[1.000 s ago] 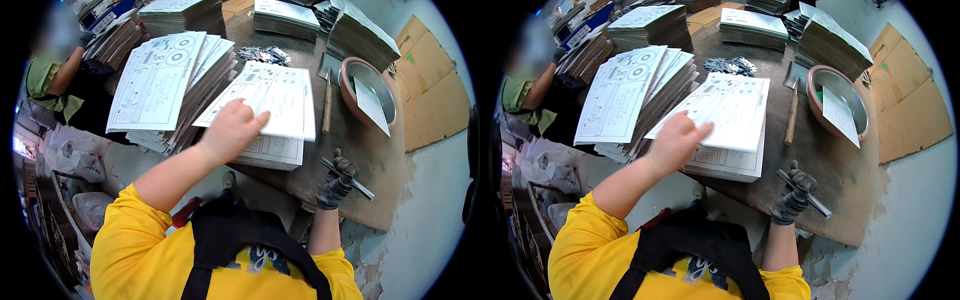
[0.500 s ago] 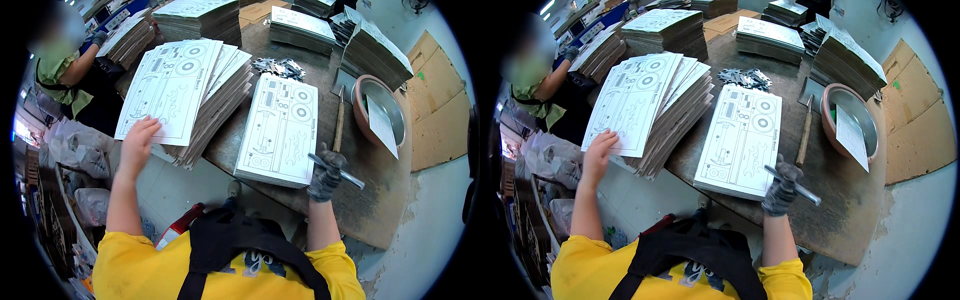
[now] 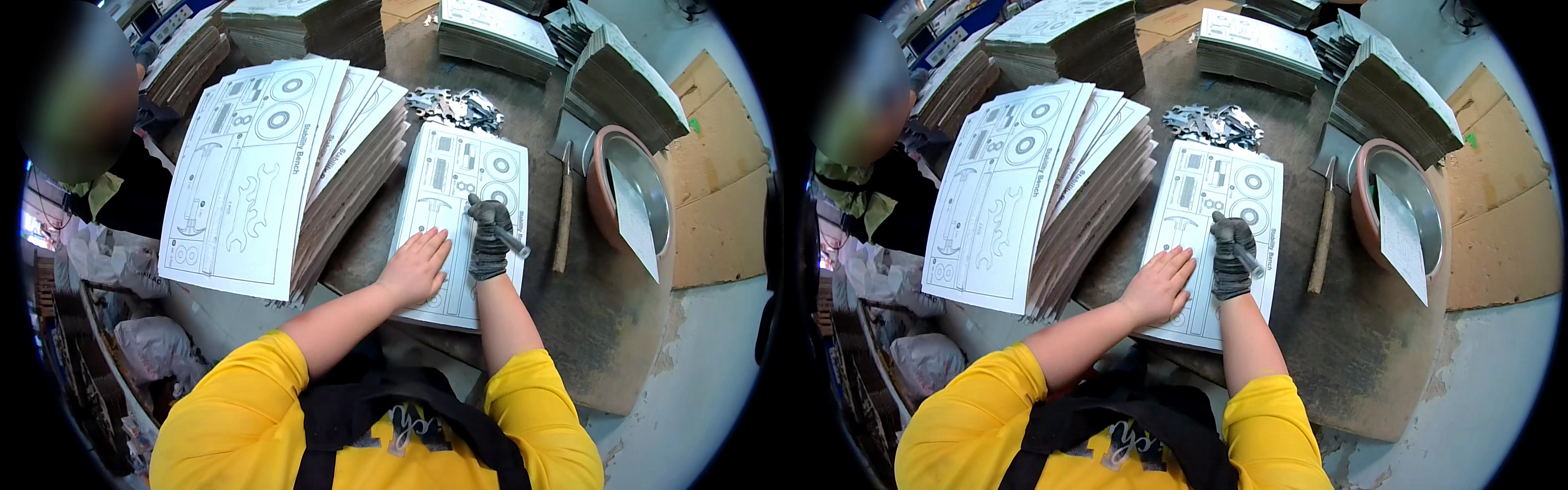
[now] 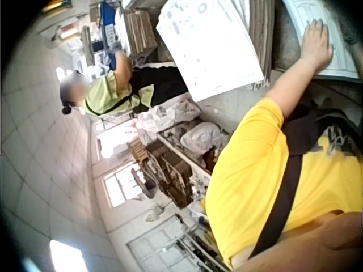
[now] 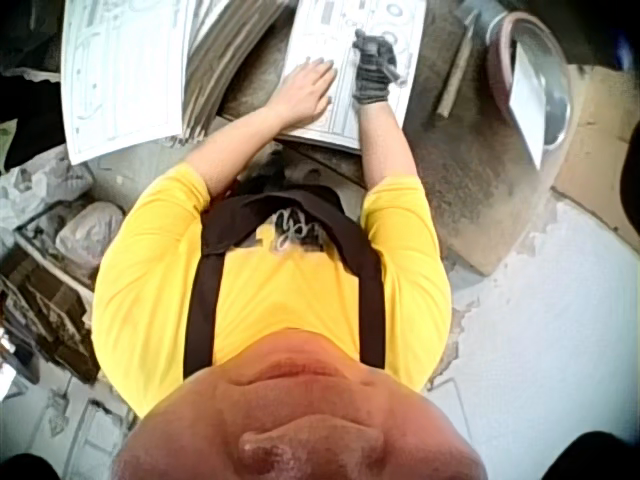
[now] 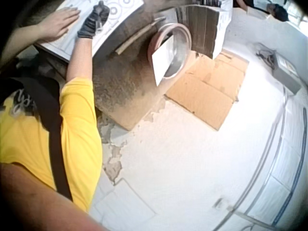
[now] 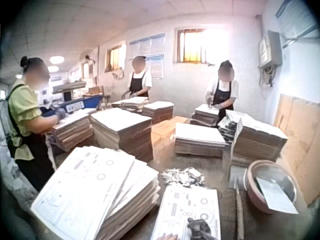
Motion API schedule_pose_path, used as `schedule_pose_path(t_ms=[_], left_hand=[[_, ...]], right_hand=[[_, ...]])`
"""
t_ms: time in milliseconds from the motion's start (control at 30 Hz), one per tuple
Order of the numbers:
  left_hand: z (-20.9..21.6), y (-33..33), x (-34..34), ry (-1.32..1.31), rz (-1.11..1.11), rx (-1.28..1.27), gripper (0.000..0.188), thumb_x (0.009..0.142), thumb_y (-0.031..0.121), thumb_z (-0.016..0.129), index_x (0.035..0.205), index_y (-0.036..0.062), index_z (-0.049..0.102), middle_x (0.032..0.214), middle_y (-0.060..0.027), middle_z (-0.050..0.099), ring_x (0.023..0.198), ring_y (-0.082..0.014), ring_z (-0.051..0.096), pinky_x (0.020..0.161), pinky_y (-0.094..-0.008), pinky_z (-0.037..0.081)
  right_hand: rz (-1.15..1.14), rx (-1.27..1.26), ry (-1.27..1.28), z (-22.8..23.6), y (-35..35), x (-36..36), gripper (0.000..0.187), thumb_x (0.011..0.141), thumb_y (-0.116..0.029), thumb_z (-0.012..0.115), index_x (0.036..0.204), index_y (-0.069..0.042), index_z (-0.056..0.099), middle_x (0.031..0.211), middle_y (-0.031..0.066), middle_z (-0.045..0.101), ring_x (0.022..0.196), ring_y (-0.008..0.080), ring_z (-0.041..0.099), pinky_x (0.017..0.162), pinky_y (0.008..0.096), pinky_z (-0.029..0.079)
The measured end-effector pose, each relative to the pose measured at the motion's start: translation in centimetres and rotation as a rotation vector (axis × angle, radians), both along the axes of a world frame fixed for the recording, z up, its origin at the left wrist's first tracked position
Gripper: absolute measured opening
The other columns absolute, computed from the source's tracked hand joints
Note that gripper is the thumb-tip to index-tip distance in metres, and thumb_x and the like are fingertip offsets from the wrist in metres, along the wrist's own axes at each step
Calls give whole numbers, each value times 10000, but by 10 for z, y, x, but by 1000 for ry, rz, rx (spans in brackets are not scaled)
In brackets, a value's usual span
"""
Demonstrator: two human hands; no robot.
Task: The person uses a handheld punch tool to cut out shapes from stacked printed cardboard sheets. They repeatedly position the tool, press down to punch out pieces, and move the finished sheets to a separate pile.
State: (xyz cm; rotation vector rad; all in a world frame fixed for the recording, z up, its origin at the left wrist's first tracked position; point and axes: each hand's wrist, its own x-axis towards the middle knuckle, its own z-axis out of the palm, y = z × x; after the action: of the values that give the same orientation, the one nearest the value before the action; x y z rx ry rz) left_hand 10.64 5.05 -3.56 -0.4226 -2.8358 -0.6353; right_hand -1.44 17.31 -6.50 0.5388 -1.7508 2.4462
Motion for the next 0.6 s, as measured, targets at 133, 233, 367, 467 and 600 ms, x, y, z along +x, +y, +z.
schedule_pose_path(t_ms=[133, 233, 367, 467, 600], left_hand=[[-1, 1, 3, 6, 48, -46, 491, 769, 194, 520, 1199, -25, 435, 1291, -171, 394, 1213, -304, 364, 1024, -405, 273], [-2, 3, 3, 2, 52, -57, 477, 770, 183, 509, 1197, -19, 441, 1291, -165, 397, 1212, -299, 366, 1024, -402, 271], [-4, 3, 2, 22, 53, -79, 477, 768, 179, 503, 1200, -13, 442, 1285, -161, 405, 1213, -295, 367, 1023, -402, 272], [-6, 6, 4, 19, 61, -92, 471, 768, 180, 496, 1199, -6, 448, 1287, -152, 408, 1218, -287, 363, 1026, -400, 271], [-10, 6, 3, 39, 69, -113, 463, 771, 177, 491, 1198, 4, 451, 1292, -145, 405, 1222, -281, 361, 1031, -395, 269]], right_hand=[[-41, 343, -20, 21, -4, 52, 114, 833, -147, 573, 867, -40, 558, 907, 83, 593, 833, 173, 540, 782, 288, 425], [-104, 579, 246, 22, 12, 96, 125, 821, -143, 573, 892, -42, 558, 842, 57, 566, 803, 176, 550, 769, 293, 438], [342, 123, -459, 11, 44, 163, 169, 769, -129, 585, 902, -81, 494, 643, 46, 462, 637, 214, 520, 767, 363, 473], [171, 418, -94, 21, 49, 191, 196, 708, -76, 597, 770, -87, 412, 617, 52, 437, 584, 223, 492, 827, 431, 467], [37, 504, 456, 37, 44, 186, 180, 715, -63, 593, 709, -92, 415, 629, 59, 444, 602, 246, 500, 843, 455, 458]])
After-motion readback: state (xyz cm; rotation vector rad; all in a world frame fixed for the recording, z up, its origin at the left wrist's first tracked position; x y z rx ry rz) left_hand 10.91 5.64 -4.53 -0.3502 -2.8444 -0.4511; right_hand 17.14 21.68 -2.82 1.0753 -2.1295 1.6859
